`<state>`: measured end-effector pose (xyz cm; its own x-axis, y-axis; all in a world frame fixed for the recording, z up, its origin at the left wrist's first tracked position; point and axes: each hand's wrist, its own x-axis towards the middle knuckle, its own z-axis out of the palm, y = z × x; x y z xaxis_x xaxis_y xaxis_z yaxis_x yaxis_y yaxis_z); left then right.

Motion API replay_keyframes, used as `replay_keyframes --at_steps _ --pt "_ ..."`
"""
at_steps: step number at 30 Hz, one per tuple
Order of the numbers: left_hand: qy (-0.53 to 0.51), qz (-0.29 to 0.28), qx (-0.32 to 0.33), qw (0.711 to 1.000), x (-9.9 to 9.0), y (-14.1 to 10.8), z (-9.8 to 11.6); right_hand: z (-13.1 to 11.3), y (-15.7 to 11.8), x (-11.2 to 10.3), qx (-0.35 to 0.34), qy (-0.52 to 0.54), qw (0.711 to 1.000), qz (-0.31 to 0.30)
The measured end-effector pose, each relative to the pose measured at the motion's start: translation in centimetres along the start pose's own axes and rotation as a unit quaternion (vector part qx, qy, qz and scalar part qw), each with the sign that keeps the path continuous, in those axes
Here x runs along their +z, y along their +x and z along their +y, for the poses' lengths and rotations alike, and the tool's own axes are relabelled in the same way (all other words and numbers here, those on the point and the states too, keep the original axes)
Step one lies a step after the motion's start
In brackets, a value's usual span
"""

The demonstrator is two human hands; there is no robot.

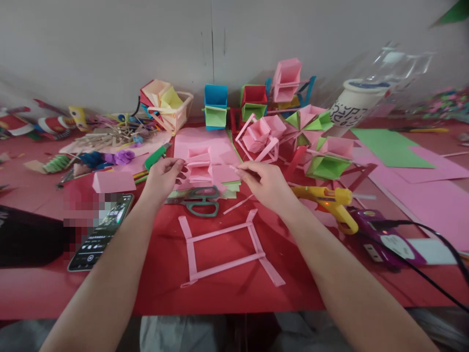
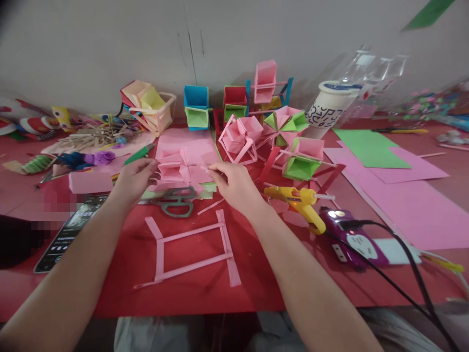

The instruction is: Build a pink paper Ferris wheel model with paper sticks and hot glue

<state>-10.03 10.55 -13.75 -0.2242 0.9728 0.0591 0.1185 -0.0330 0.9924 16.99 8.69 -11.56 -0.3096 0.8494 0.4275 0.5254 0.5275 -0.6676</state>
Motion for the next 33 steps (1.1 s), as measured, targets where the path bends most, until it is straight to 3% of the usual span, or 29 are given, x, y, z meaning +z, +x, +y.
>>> replay_keyframes --at_steps 12,21,29,33 --pt "-0.153 0.009 -0.057 0.987 1.0 -0.2 1.7 -0.2 0.0 0.1 -0.029 0.004 0.999 0.027" --pt "-0.174 -0.044 -0.054 0.982 1.1 -1.9 3.1 -1.5 -0.1 -0.9 -0.081 -0.029 0.993 0.081" --pt "-0.183 -0.027 -0.057 0.981 0.5 -2.1 2.6 -3.3 -0.4 -1.1 -0.119 -0.059 0.989 0.072" --pt "-0.203 -0.068 -0.025 0.977 0.3 -1.9 1.8 -3.9 -0.6 -1.0 -0.136 -0.066 0.985 0.087"
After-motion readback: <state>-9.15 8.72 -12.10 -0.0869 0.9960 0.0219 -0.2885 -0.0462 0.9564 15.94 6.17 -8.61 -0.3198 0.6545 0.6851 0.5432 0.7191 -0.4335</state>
